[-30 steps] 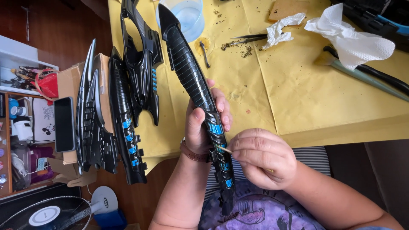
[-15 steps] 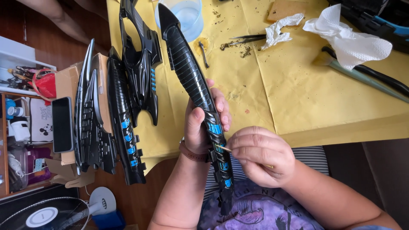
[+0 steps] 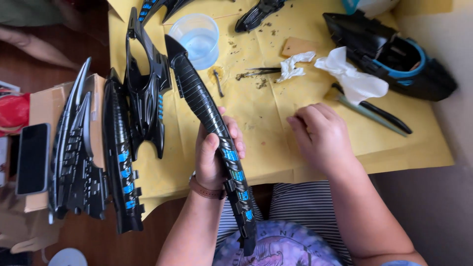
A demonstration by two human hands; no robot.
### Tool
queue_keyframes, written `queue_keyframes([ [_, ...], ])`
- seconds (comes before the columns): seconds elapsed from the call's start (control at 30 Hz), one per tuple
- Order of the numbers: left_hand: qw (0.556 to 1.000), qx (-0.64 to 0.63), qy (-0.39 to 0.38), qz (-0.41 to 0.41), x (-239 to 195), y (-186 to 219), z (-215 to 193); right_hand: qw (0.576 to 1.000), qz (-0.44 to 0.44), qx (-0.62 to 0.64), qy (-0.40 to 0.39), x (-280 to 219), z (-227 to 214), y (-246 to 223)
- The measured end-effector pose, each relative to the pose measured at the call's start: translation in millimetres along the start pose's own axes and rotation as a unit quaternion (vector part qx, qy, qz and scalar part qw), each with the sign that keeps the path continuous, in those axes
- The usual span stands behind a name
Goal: The person uses a wooden stick to scrape and clean small blue details on a black prop piece. They rotate the piece to access different areas and wipe the stick on a tissue. The task continues with repeated scraping and wiping motions.
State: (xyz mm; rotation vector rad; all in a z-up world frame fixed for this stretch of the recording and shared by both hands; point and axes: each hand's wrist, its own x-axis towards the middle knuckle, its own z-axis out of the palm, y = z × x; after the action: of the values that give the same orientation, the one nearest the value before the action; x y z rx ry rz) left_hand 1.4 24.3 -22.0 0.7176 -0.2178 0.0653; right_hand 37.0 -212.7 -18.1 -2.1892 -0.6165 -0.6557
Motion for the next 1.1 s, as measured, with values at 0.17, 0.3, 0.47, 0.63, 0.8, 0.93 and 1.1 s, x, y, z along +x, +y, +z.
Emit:
queue_keyframes([
  [0.17, 1.0, 0.009, 0.002, 0.01, -3, 2, 1, 0.995, -0.04, -0.082, 0.035, 20, -3, 5],
  [0.3, 0.999, 0.018, 0.004, 0.028, -3, 2, 0, 0.987, -0.069, -0.112, 0.092, 34, -23, 13],
  [0.47, 0.999, 0.004, 0.011, 0.038, 1, 2, 3, 0.972, -0.085, -0.221, -0.009, 63, -11, 38],
  [0.63, 0.998, 0.0, 0.022, 0.056, 2, -2, 2, 0.936, -0.154, -0.305, -0.084, 84, 15, 69],
  [0.8, 0.997, -0.008, 0.062, 0.042, 2, -5, 3, 0.972, -0.171, -0.158, -0.025, 93, 20, 65],
  [0.93, 0.997, -0.03, 0.072, 0.027, 0, -6, 3, 1.0, 0.004, 0.012, -0.004, 76, 11, 57],
  [1.1, 0.997, -0.025, 0.068, 0.019, 1, 4, 9, 0.823, 0.246, 0.507, 0.067, 54, 10, 7],
])
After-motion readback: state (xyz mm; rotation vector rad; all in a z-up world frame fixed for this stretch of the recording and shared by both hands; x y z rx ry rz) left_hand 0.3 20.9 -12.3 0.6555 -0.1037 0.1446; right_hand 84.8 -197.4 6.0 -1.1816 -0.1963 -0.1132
